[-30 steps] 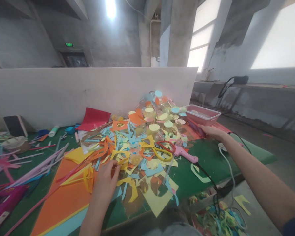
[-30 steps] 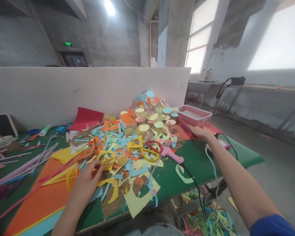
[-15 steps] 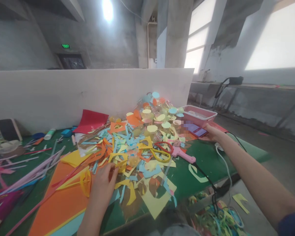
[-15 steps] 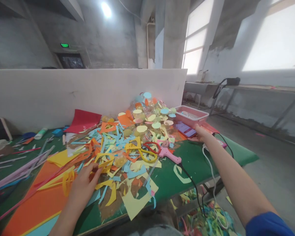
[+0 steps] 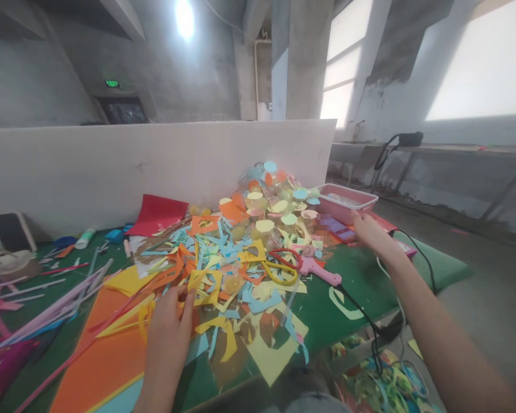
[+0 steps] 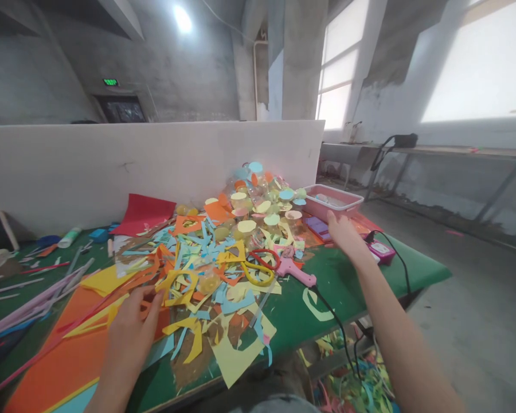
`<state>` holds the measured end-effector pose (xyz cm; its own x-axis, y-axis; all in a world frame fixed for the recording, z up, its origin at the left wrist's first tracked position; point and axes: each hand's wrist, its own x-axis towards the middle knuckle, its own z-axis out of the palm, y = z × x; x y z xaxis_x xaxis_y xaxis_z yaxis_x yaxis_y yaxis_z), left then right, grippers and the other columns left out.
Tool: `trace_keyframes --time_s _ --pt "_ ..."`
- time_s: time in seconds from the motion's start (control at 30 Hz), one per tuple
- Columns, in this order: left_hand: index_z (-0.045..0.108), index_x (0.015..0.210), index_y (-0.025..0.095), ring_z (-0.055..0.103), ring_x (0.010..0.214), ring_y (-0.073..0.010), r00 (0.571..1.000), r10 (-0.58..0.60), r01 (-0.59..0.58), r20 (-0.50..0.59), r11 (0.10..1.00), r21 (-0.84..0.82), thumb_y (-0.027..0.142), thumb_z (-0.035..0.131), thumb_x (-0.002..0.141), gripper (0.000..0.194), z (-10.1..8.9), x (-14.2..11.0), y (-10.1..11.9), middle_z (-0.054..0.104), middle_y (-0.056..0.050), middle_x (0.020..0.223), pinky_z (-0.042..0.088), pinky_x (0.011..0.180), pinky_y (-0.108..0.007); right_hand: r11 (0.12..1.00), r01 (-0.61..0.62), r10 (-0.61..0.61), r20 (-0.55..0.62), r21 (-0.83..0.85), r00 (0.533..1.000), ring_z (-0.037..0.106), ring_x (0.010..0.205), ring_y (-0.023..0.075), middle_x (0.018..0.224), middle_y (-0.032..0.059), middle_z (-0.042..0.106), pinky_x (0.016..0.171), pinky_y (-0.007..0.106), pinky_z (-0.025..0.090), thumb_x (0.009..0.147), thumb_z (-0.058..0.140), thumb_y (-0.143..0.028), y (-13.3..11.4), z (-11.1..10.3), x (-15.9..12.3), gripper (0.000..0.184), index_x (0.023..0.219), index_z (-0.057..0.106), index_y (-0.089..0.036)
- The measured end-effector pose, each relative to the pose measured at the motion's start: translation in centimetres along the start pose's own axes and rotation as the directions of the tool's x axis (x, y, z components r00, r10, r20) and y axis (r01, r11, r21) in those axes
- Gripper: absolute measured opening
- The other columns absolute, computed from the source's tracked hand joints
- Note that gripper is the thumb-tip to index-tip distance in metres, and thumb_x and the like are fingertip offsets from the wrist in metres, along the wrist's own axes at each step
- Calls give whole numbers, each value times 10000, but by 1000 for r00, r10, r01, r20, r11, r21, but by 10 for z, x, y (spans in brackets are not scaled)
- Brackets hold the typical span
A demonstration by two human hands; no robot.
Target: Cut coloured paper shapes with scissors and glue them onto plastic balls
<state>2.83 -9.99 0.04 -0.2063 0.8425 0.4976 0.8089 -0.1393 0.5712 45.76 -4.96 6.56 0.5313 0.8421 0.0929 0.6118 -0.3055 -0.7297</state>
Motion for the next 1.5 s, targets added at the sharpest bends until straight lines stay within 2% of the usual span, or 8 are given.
trace_keyframes --time_s 0.17,0.23,0.33,0.47,0.7,1.03,1.2,1.5 --pt "492 744 248 567 690 -198 973 -228 230 32 948 -219 593 536 747 347 -3 -22 32 562 4 720 449 618 -307 944 225 -258 117 240 959 691 771 166 1112 94 684 729 287 578 967 339 -479 -41 17 -102 409 1189 568 -223" --pt "466 713 242 529 636 -159 960 -256 279 113 873 -400 604 586 717 381 0 -34 43 486 32 658 457 591 -269 882 373 -438 212 289 873 675 926 201 1185 68 656 841 353 559 938 447 -453 -56 30 -141 365 1233 576 -279" --pt "485 755 244 480 555 -127 901 -347 433 260 700 -567 622 636 685 413 5 -49 56 460 53 630 433 488 -225 721 591 -691 327 361 644 468 1303 221 1455 12 449 1090 396 395 919 533 -338 -69 48 -180 459 1373 475 -380" --pt "612 867 217 546 596 -135 893 -346 447 288 616 -648 645 707 593 517 4 -56 71 597 14 708 462 514 -222 681 584 -732 405 441 548 380 1374 208 1526 0 337 1102 353 386 889 602 -295 -66 67 -198 566 1416 417 -394" --pt "706 904 182 589 637 -145 878 -301 479 373 565 -672 585 753 595 510 -2 -57 77 666 -12 737 480 574 -220 662 622 -749 355 419 559 459 1305 199 1446 39 444 1084 334 396 930 569 -354 -62 85 -198 395 1322 536 -322" --pt "683 977 178 667 957 -245 860 -330 507 389 478 -717 653 724 605 604 11 -62 61 722 -80 1007 535 792 -295 679 554 -730 370 482 574 563 1129 190 1227 29 591 927 286 465 925 576 -365 -66 85 -200 354 1274 557 -307" --pt "670 996 184 668 941 -237 860 -282 510 425 498 -701 649 704 646 583 11 -63 58 715 -73 995 532 783 -286 721 490 -683 383 491 621 605 1005 178 1100 14 659 860 277 441 967 491 -369 -68 88 -204 275 1212 593 -296" --pt "679 894 194 639 800 -188 879 -253 474 403 534 -700 640 689 666 501 -1 -64 80 697 -23 837 494 708 -240 756 331 -614 437 565 657 619 850 144 925 0 682 714 223 418 1001 377 -387 -69 89 -203 284 1044 620 -247"
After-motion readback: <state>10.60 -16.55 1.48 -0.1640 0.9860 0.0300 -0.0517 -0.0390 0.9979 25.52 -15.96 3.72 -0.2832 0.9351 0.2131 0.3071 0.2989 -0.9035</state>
